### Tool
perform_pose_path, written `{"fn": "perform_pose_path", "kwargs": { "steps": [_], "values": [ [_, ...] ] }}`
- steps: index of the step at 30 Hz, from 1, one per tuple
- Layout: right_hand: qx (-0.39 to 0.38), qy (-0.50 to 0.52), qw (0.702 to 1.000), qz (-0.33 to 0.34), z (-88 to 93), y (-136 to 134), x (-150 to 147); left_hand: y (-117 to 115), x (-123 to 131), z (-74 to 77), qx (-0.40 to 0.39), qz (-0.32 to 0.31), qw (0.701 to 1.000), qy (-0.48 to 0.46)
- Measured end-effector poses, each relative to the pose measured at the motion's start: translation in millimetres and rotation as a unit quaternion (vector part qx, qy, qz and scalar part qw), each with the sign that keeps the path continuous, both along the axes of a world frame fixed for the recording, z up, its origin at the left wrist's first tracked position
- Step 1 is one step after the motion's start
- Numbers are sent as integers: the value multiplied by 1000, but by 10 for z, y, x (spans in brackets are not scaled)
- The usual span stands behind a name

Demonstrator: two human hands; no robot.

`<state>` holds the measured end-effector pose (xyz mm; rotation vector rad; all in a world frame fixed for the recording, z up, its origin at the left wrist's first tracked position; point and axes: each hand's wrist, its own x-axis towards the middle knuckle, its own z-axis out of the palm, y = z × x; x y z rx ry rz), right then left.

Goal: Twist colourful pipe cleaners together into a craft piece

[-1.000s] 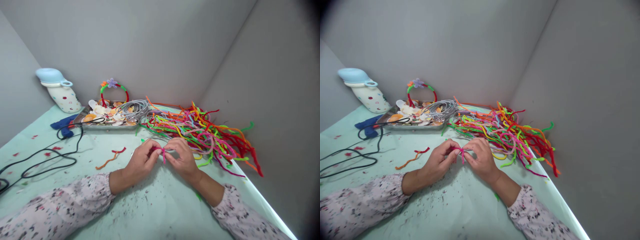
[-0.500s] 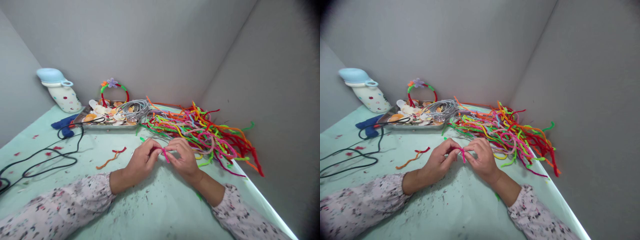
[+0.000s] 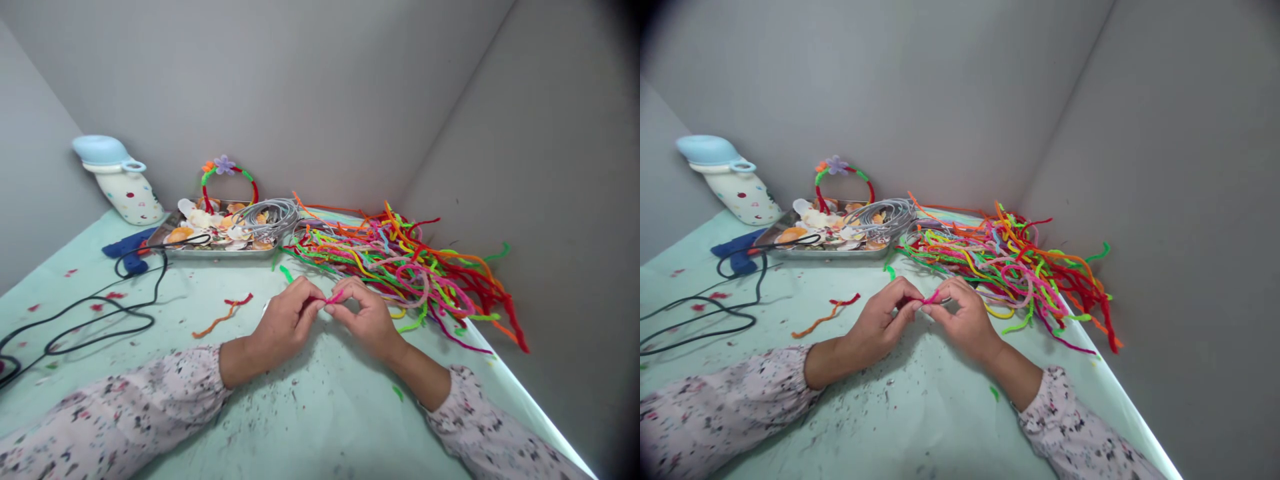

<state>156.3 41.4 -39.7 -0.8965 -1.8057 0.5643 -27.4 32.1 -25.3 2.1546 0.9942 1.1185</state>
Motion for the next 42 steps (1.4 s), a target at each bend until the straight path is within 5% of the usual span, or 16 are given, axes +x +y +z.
{"fn": "perform_pose_path", "kwargs": {
  "steps": [20,36,42],
  "values": [
    [-180,54,978,85,43,-2,45,0,6,-11,16,-12,1000,23],
    [-178,45,979,85,42,2,30,-5,8,-6,24,-7,999,37],
    [-52,24,998,-33,18,-3,8,4,0,-28,-15,39,999,-13]
  ]
}}
